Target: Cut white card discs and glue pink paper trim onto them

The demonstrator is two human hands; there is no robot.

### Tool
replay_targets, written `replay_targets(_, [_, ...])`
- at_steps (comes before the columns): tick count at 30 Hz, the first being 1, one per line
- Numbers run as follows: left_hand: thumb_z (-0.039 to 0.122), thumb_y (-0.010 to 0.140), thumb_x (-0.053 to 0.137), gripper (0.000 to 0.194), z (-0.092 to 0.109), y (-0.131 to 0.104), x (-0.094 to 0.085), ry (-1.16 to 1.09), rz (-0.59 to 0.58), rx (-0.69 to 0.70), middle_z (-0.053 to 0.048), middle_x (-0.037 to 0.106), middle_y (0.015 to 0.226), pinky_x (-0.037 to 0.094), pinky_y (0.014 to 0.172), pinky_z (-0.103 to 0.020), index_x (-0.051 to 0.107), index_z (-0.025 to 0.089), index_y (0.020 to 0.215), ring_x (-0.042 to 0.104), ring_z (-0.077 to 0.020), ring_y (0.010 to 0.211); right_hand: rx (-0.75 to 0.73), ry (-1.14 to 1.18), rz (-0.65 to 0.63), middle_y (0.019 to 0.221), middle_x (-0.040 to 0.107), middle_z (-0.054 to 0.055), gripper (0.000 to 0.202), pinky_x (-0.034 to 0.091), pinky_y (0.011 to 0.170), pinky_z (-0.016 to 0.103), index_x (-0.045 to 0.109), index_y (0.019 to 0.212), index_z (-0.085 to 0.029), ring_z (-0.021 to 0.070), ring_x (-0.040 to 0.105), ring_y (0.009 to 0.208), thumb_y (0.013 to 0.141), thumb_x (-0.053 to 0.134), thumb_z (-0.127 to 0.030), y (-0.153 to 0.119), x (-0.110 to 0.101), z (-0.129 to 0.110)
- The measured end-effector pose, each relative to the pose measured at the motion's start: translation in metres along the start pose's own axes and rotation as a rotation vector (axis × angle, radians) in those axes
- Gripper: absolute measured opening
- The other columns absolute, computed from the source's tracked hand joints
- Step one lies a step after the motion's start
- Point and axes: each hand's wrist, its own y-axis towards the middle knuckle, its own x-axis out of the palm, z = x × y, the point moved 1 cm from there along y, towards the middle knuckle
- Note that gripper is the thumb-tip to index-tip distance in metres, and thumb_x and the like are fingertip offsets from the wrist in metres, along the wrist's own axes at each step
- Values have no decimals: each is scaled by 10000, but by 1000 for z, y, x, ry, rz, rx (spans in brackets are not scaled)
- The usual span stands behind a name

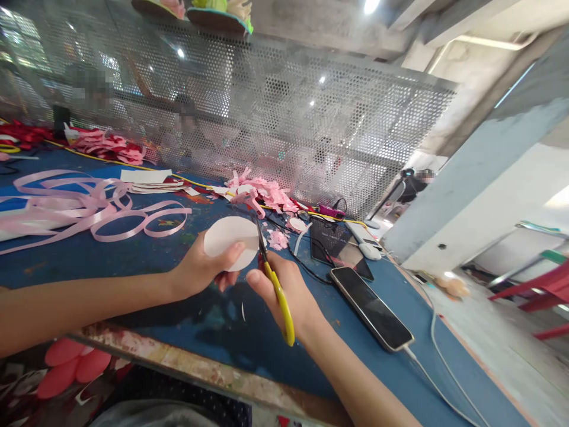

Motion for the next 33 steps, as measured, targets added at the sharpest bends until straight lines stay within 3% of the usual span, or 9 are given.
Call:
replay_targets(6, [348, 781, 579, 325, 2, 0, -1, -4, -16, 7, 50, 484, 398, 314, 311, -126, 502, 130, 553, 415, -33, 295, -9, -10, 55, 492, 368, -30, 580, 258, 448, 253, 376, 619, -203, 104, 321, 465, 786, 247, -744, 0, 2, 5])
replay_targets(14, [370, 788, 545, 316, 4, 5, -4, 21, -57, 3, 48, 482, 405, 340, 314, -134, 510, 139, 575, 413, -39, 307, 23, -35, 72, 476, 387, -25, 580, 271, 456, 255, 379, 604, -208, 112, 332, 468, 787, 257, -744, -3, 0, -7])
replay_targets(28, [324, 762, 552, 288, 11, 9, -9, 80, -70, 4, 46, 452, 386, 325, 307, -123, 491, 144, 546, 378, -32, 311, 52, -108, 72, 446, 354, -27, 585, 230, 422, 248, 328, 536, -211, 93, 304, 439, 801, 248, -727, -2, -8, -7])
replay_targets(33, [323, 786, 518, 275, 9, 11, -12, 148, -198, -41, 40, 463, 396, 310, 302, -122, 517, 139, 581, 374, -34, 317, -33, -125, 14, 506, 406, -25, 591, 245, 441, 248, 382, 603, -197, 96, 322, 467, 769, 289, -757, 1, -15, -4])
